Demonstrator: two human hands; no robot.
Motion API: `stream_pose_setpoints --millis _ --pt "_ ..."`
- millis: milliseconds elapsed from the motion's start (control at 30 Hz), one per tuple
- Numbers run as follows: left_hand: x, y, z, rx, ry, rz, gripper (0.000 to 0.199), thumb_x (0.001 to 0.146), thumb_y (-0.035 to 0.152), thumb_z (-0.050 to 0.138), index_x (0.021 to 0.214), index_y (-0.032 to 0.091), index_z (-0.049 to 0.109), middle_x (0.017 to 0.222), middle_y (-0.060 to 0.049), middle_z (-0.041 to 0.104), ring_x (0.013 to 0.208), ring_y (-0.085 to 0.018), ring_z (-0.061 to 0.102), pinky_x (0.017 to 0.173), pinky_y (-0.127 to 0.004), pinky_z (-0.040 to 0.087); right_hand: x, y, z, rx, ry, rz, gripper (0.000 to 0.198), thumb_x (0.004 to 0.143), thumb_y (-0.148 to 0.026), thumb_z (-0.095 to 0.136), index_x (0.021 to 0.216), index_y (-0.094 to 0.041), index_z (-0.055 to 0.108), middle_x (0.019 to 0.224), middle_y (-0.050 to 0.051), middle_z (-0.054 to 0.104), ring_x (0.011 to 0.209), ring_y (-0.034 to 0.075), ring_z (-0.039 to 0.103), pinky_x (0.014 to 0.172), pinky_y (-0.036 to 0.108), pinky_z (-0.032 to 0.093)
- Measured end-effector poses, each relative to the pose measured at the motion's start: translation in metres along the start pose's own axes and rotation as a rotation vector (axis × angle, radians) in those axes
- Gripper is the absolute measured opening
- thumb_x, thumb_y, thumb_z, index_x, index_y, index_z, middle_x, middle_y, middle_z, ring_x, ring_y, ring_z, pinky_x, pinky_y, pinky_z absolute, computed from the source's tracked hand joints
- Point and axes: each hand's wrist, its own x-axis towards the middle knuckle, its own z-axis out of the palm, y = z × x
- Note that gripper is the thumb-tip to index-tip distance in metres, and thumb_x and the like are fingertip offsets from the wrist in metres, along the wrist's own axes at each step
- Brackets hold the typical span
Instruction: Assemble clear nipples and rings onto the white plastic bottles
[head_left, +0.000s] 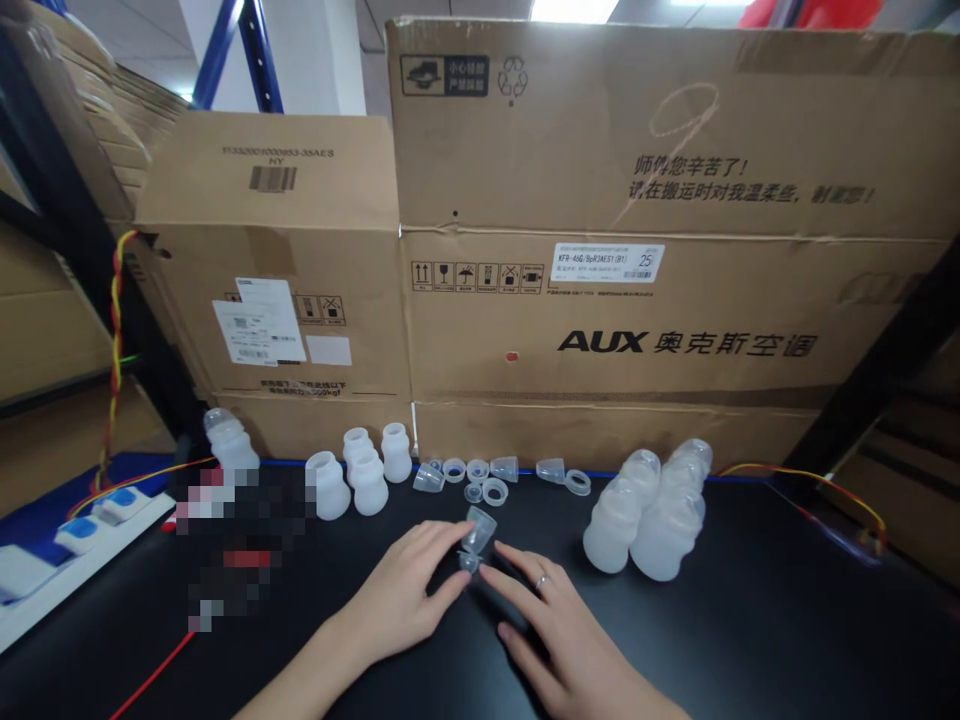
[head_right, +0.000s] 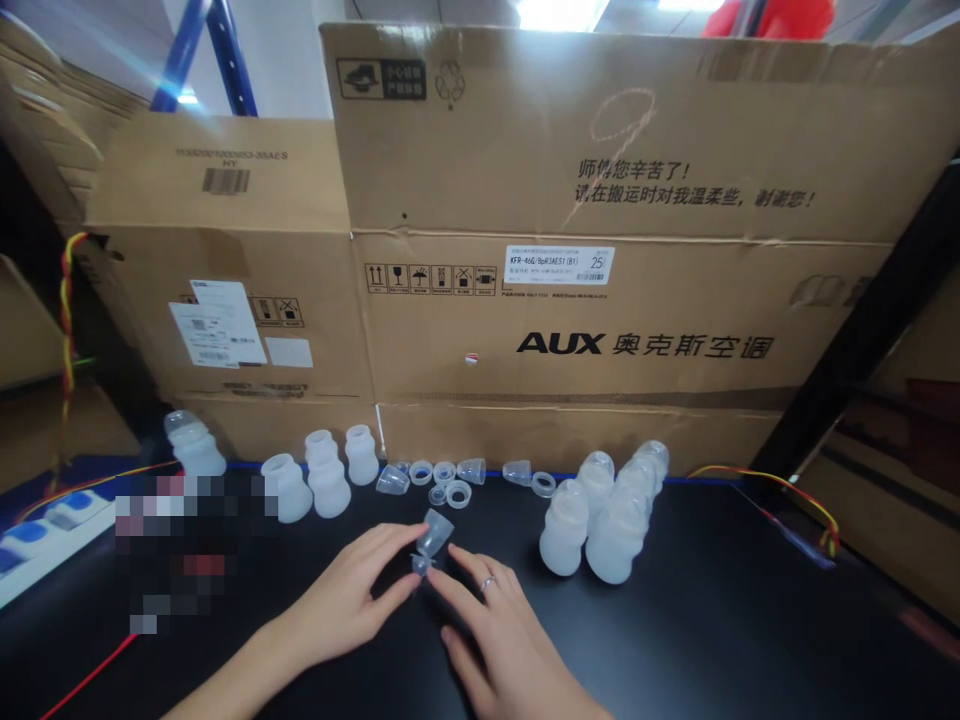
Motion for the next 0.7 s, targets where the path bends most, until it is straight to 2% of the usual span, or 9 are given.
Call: stream_pose_setpoints --millis 133,300,367,433,500,567,633,667,700 --pt "-0.001 0.016 -0.002 0.018 -0.063 0.076 0.041 0.094 0.018 0.065 0.134 0.030 0.064 0.122 -0.006 0.076 0.112 -0.025 0.071 0.101 -0.042 0.058 0.002 -0.004 -0.004 0.021 -0.023 -0.013 0.055 0.099 -0.017 0.056 0.150 -0.036 0.052 0.149 0.006 0.058 0.136 0.026 0.054 0.116 0.049 0.048" --pt "0.001 0.018 -0.001 0.017 -0.048 0.032 0.024 0.092 0.017 0.067 0.114 0.026 0.068 0.107 -0.004 0.076 0.099 -0.023 0.071 0.091 -0.038 0.059 0.000 -0.004 -0.006 0.074 0.002 -0.029 0.047 0.099 -0.017 0.056 0.143 -0.035 0.056 0.142 0.004 0.063 0.131 0.023 0.058 0.114 0.042 0.050" --pt "0.002 0.016 -0.001 0.007 -0.029 -0.007 0.020 0.089 0.015 0.067 0.105 0.025 0.066 0.102 -0.003 0.074 0.095 -0.022 0.070 0.088 -0.036 0.058 0.003 0.002 -0.001 0.112 0.121 0.000 0.034 0.101 -0.019 0.054 0.133 -0.031 0.060 0.140 0.007 0.062 0.129 0.024 0.059 0.111 0.041 0.052" --pt "0.002 0.015 -0.002 -0.006 0.000 -0.029 0.015 0.087 0.013 0.068 0.094 0.024 0.061 0.102 -0.003 0.071 0.095 -0.021 0.069 0.087 -0.034 0.057 0.011 0.010 0.006 0.125 0.312 0.072 0.024 0.102 -0.022 0.053 0.125 -0.024 0.059 0.138 0.012 0.060 0.129 0.026 0.059 0.110 0.044 0.053" --pt "0.003 0.013 -0.002 -0.013 0.026 -0.030 0.014 0.087 0.014 0.067 0.086 0.024 0.058 0.107 -0.004 0.069 0.099 -0.020 0.069 0.088 -0.032 0.057 0.024 0.017 0.011 0.075 0.453 0.161 0.024 0.100 -0.021 0.052 0.125 -0.020 0.056 0.135 0.016 0.059 0.128 0.029 0.058 0.109 0.049 0.052" --pt "0.003 0.010 -0.001 -0.005 0.036 -0.019 0.013 0.091 0.016 0.064 0.083 0.024 0.058 0.113 -0.004 0.068 0.104 -0.019 0.069 0.090 -0.032 0.057 0.038 0.020 0.013 -0.008 0.444 0.224 0.028 0.098 -0.016 0.051 0.125 -0.018 0.057 0.127 0.016 0.062 0.118 0.031 0.062 0.103 0.052 0.053" --pt "0.003 0.004 0.001 0.013 0.041 0.006 0.011 0.093 0.019 0.063 0.084 0.025 0.062 0.115 -0.004 0.068 0.106 -0.020 0.070 0.092 -0.032 0.058 0.050 0.020 0.013 -0.062 0.378 0.214 0.026 0.095 -0.012 0.051 0.117 -0.020 0.063 0.108 0.011 0.068 0.102 0.029 0.065 0.093 0.049 0.057" --pt "0.003 0.001 0.003 0.024 0.041 0.025 0.010 0.093 0.021 0.064 0.084 0.025 0.064 0.114 -0.004 0.069 0.106 -0.020 0.070 0.093 -0.032 0.058 0.053 0.019 0.014 -0.087 0.350 0.193 0.030 0.094 -0.011 0.053 0.119 -0.022 0.065 0.108 0.010 0.069 0.100 0.028 0.065 0.091 0.047 0.058" --pt "0.003 -0.002 0.005 0.034 0.052 0.029 0.009 0.093 0.021 0.065 0.085 0.026 0.066 0.113 -0.004 0.069 0.107 -0.020 0.070 0.093 -0.032 0.059 0.056 0.020 0.014 -0.106 0.312 0.159 0.041 0.092 -0.012 0.057 0.130 -0.025 0.062 0.114 0.009 0.069 0.103 0.029 0.065 0.092 0.047 0.058"
